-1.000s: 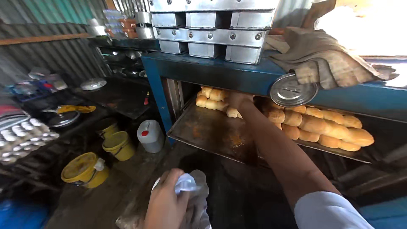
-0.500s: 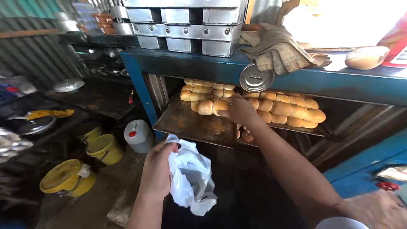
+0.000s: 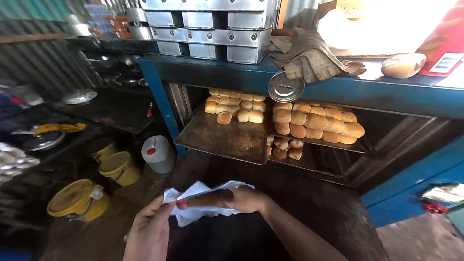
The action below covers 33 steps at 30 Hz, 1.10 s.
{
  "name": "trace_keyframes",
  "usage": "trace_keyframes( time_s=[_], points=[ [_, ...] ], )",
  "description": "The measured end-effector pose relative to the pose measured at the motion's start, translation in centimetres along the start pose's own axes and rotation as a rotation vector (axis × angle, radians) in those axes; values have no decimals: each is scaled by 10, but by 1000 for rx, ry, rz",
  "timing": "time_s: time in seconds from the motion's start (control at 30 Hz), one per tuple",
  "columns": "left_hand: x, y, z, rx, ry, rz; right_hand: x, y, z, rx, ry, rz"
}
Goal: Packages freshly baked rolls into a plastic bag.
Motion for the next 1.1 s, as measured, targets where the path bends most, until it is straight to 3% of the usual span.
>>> trace_keyframes(
  time_s=[0.1,0.17,0.27,0.4,0.53,0.63,0.73,0.8,0.87,0.93,1.0,1.1],
  points=[
    [5,7,6,-134,-15,-273,-57,36,17,-78,190,68],
    [6,6,12,-229,17,-381,-94,91,10,78,279,155],
    [6,9,25,-239,6,-518,-71,180,-62,402,34,576],
    [19,21,43,7,38,-769,-20,211,-133,389,-169,909],
    [20,17,52,-278,11,-472,-39,202,-122,353,-61,953],
    [21,11,48,-359,-53,-579,-91,161,-48,384,295,574],
    [21,7,42,-401,-50,-648,-112,60,0,-91,598,-93],
    [18,3,41,-447,-21,-669,-106,1,-12,-247,569,-135],
    [18,0,41,-475,3,-718,-95,-13,-26,-237,457,-48],
    [20,-4,32,-495,13,-782,-101,35,-28,-96,409,14],
    [21,-11,21,-496,44,-842,-94,115,-33,140,228,218],
    [25,-28,8,-486,-6,-918,-25,229,-66,539,-172,589]
  ],
)
Point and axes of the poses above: each hand's wrist, its own z-axis away from the middle knuckle, its own y-axis out of the back of the hand, x = y × z, the point moved 8 cm from there along -z, towards the middle knuckle, and after that the axes turned 13 degrees about y, right-handed, at the moved point
